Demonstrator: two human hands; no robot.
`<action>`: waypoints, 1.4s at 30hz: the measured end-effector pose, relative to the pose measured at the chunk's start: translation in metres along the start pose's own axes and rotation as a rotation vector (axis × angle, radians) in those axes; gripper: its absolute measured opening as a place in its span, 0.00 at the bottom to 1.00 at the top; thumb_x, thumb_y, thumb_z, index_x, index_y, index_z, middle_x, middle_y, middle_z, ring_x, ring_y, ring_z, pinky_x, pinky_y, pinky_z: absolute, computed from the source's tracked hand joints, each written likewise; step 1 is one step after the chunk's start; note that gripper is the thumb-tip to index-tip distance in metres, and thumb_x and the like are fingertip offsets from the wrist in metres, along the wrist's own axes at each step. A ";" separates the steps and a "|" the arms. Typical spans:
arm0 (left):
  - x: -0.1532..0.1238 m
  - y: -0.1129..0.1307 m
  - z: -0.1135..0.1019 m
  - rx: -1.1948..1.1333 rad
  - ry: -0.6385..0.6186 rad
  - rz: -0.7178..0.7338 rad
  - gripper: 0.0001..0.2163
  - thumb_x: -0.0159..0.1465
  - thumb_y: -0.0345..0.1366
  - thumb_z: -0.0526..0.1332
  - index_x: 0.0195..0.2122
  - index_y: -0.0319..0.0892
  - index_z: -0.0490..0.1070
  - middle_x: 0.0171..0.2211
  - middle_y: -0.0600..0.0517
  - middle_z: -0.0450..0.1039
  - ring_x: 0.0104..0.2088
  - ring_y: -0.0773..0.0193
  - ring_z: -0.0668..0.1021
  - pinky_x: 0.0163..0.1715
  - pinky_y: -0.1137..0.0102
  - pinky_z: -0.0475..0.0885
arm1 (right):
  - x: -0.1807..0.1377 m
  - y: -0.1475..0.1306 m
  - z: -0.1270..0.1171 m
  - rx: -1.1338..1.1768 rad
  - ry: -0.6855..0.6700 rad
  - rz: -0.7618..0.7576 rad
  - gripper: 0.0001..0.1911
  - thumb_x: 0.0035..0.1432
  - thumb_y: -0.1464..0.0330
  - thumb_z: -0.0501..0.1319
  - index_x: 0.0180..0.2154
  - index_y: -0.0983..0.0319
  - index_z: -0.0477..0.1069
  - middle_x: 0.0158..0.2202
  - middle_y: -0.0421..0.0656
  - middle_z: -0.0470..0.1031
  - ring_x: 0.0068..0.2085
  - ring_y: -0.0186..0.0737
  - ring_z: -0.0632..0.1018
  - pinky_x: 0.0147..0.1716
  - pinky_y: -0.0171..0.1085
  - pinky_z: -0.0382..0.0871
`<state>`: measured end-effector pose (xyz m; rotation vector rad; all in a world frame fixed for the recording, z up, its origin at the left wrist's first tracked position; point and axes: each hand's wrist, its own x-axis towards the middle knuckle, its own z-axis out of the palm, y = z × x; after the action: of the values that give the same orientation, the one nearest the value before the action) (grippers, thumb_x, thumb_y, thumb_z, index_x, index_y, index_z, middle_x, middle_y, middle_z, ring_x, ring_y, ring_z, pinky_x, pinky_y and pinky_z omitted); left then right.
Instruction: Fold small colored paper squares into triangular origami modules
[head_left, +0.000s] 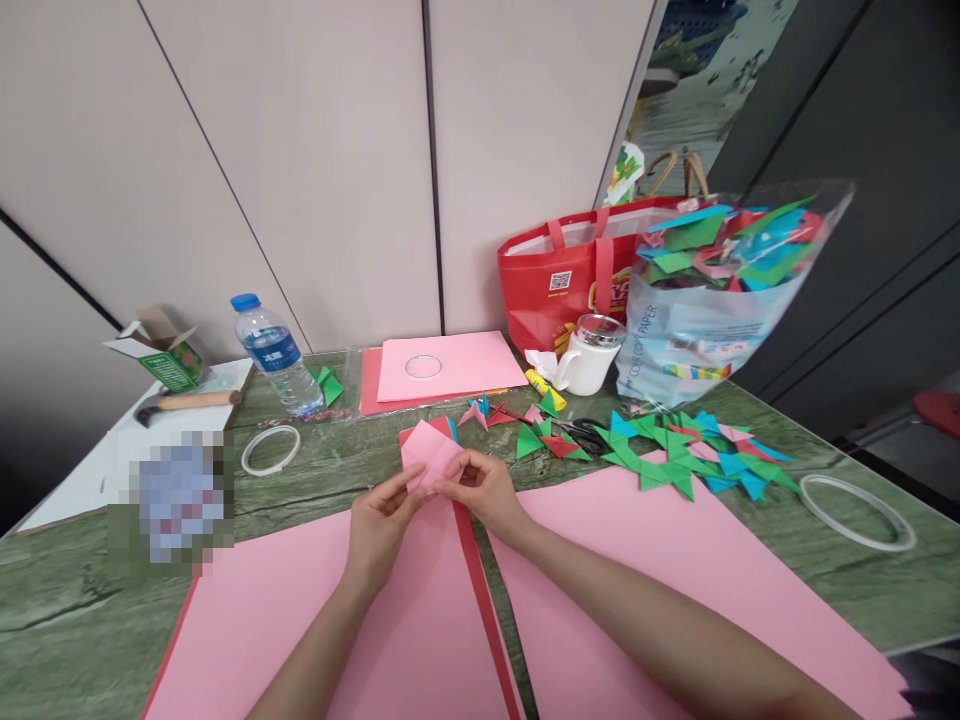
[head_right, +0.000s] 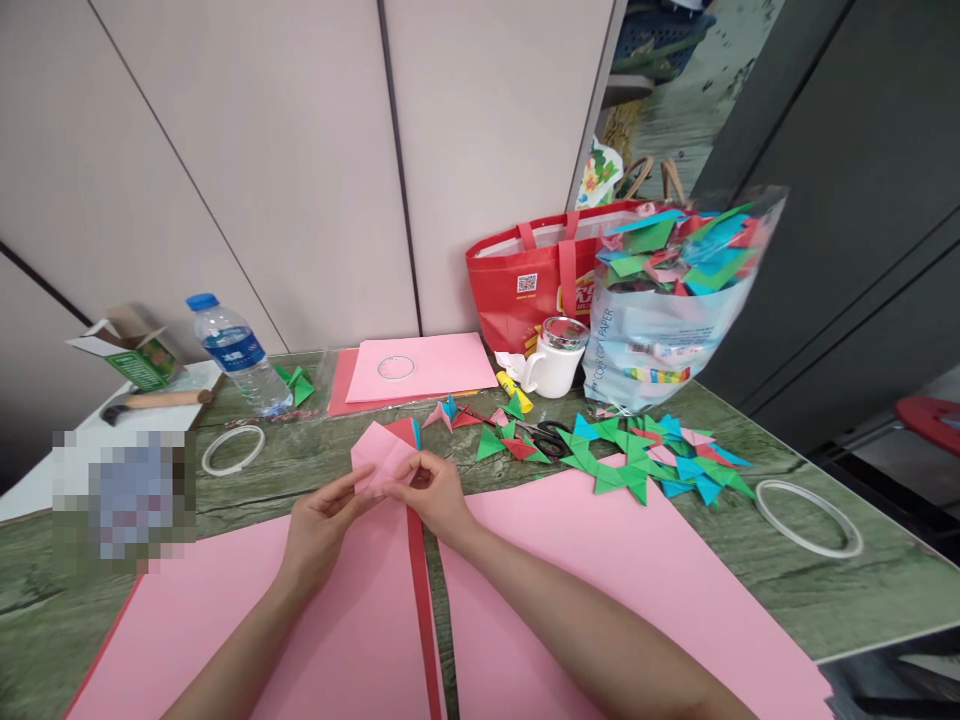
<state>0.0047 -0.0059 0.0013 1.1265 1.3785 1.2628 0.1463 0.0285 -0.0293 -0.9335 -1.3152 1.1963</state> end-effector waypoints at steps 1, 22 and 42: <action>0.000 0.000 0.000 -0.011 -0.005 -0.007 0.18 0.46 0.37 0.66 0.39 0.39 0.74 0.19 0.56 0.68 0.24 0.67 0.71 0.30 0.71 0.69 | 0.000 0.000 0.000 -0.021 -0.002 -0.014 0.12 0.38 0.63 0.66 0.22 0.63 0.66 0.22 0.39 0.68 0.24 0.32 0.69 0.24 0.31 0.64; 0.007 0.006 -0.012 0.075 0.042 0.028 0.12 0.46 0.36 0.64 0.32 0.38 0.76 0.24 0.50 0.76 0.25 0.63 0.75 0.28 0.71 0.71 | 0.002 -0.001 0.000 -0.002 -0.038 -0.060 0.06 0.45 0.71 0.60 0.29 0.61 0.72 0.34 0.41 0.69 0.34 0.35 0.71 0.30 0.32 0.66; 0.003 0.005 -0.006 0.012 0.016 -0.012 0.17 0.43 0.37 0.67 0.36 0.39 0.75 0.24 0.52 0.74 0.26 0.65 0.74 0.25 0.74 0.69 | -0.003 -0.013 -0.005 -0.110 -0.148 -0.065 0.13 0.44 0.65 0.64 0.36 0.58 0.74 0.35 0.41 0.75 0.38 0.41 0.74 0.40 0.39 0.65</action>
<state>-0.0017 -0.0040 0.0060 1.1174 1.4045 1.2590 0.1525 0.0236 -0.0180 -0.8868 -1.5309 1.1707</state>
